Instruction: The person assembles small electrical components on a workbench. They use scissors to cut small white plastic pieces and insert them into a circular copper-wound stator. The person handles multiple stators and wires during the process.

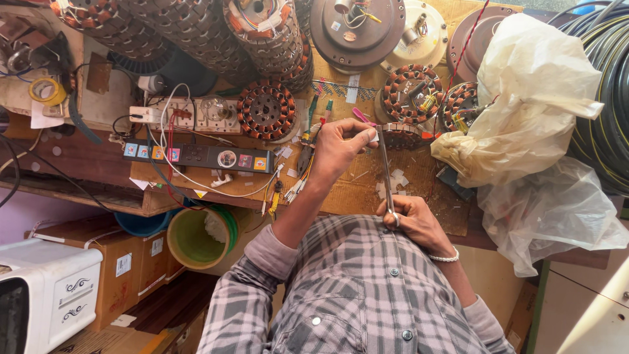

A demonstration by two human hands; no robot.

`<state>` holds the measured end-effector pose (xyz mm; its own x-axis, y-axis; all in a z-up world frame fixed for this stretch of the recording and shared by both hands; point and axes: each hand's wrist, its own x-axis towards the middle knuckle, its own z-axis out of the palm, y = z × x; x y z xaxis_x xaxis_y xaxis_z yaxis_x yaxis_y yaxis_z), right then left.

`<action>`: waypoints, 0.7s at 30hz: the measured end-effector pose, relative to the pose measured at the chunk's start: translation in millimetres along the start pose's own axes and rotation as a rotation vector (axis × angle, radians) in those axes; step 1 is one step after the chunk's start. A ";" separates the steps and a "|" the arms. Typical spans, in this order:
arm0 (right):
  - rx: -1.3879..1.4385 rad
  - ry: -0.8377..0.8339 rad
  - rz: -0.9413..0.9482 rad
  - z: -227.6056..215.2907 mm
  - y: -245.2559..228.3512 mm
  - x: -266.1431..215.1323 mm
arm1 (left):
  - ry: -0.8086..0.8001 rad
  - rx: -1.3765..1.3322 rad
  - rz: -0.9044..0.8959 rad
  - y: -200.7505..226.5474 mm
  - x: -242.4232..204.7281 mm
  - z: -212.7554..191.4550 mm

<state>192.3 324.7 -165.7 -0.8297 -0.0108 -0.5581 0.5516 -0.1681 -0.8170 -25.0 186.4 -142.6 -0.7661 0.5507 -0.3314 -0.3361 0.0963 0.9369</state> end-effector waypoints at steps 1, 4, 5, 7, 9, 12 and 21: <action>0.048 0.003 -0.009 0.4 2.5 0.7 | -0.004 -0.036 -0.014 0.4 0.2 -0.3; 0.159 0.077 -0.022 -5.4 10.9 3.4 | -0.009 -0.126 -0.027 0.3 -2.2 -2.5; 0.191 0.112 -0.023 -9.9 15.2 4.4 | -0.011 -0.145 -0.013 -0.8 -3.5 -3.7; -0.084 0.189 -0.101 -22.6 28.6 1.8 | -0.024 -0.202 -0.007 -4.8 -5.1 -7.8; -0.455 0.273 -0.011 -36.1 50.4 -7.3 | -0.042 -0.274 -0.022 -11.8 -7.8 -14.7; -0.916 0.449 0.118 -55.1 94.8 -32.6 | -0.081 -0.216 -0.079 -26.2 -13.9 -21.7; -1.098 0.443 0.007 -97.2 107.8 -33.8 | -0.270 -0.122 -0.229 -46.1 -35.1 0.7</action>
